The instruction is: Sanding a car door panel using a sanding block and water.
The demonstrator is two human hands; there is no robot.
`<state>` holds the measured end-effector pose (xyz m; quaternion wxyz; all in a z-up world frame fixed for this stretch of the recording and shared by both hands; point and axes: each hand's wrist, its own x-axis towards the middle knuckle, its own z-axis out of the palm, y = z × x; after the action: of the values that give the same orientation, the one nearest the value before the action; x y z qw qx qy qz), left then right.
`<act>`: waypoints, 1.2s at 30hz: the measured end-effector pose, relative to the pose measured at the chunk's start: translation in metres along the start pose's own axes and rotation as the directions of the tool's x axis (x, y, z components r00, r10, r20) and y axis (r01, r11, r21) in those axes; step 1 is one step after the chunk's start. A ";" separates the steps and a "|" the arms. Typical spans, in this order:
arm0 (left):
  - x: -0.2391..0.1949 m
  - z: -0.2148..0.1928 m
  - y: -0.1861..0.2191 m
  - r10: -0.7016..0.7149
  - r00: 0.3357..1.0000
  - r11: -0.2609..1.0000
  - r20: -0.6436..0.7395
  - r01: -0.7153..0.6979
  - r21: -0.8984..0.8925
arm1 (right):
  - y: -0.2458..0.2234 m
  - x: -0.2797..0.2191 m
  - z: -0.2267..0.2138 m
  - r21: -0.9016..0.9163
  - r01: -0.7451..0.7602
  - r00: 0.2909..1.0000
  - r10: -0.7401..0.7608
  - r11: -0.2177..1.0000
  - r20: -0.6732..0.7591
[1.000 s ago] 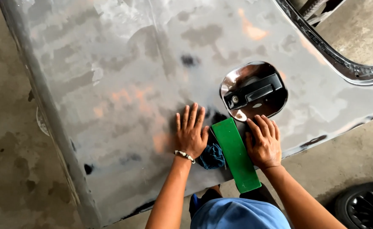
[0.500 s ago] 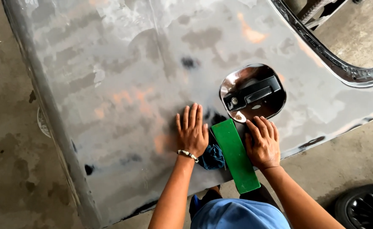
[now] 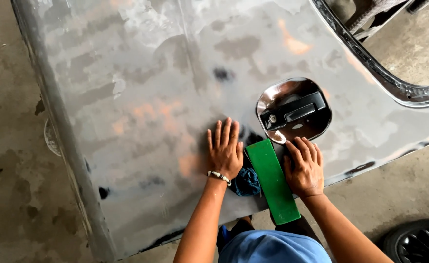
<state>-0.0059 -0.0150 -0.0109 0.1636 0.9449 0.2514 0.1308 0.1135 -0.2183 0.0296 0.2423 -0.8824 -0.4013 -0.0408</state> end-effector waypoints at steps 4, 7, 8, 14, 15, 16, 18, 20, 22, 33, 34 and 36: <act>0.003 -0.002 0.003 -0.038 0.999 0.998 0.005 0.038 -0.055 | 0.000 -0.001 -0.001 0.006 -0.002 1.000 0.002 1.000 -0.001; 0.003 -0.006 0.002 -0.026 0.999 0.999 0.020 0.026 -0.022 | 0.000 -0.001 0.000 0.009 -0.006 1.000 0.006 1.000 -0.001; 0.003 -0.006 0.001 -0.027 0.999 0.999 0.020 0.027 -0.022 | 0.000 -0.001 0.000 0.010 -0.005 1.000 0.005 1.000 0.000; 0.003 -0.004 0.000 0.023 1.000 1.000 -0.014 -0.022 0.022 | 0.000 0.000 -0.001 0.004 -0.004 1.000 0.003 1.000 0.009; 0.003 -0.003 0.000 -0.002 1.000 0.998 -0.022 0.001 -0.061 | 0.001 0.000 0.000 0.002 0.001 1.000 -0.001 1.000 0.006; 0.003 -0.003 0.000 -0.028 0.999 0.989 -0.026 0.024 -0.143 | 0.001 -0.001 0.000 0.001 0.005 1.000 -0.005 1.000 0.005; 0.001 -0.007 -0.001 -0.003 1.000 0.996 -0.026 0.000 -0.091 | 0.000 -0.001 0.000 0.007 0.006 1.000 -0.006 1.000 -0.003; 0.001 -0.012 -0.003 0.025 0.999 0.999 -0.035 -0.027 -0.039 | 0.002 -0.001 0.000 0.010 0.015 1.000 -0.015 1.000 -0.019; 0.000 -0.017 -0.005 0.075 0.997 0.995 -0.022 -0.076 -0.065 | 0.004 -0.005 0.002 0.014 0.031 0.999 -0.030 0.999 -0.034; -0.087 -0.043 0.030 0.081 0.997 0.951 0.002 -0.077 -0.300 | -0.023 -0.012 -0.004 0.257 -0.066 0.997 0.056 0.964 0.046; -0.096 -0.035 0.030 0.069 0.997 0.945 -0.034 -0.076 -0.319 | -0.036 -0.013 -0.009 0.285 -0.049 0.996 0.024 0.957 0.091; -0.099 -0.023 0.021 0.038 0.995 0.947 -0.092 -0.065 -0.316 | -0.050 -0.021 -0.009 0.178 -0.016 0.997 0.002 0.984 0.078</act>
<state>-0.0874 -0.0779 0.0022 0.2998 0.9060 0.2090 0.2136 0.0640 -0.2094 0.0517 0.3047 -0.8600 -0.4083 0.0307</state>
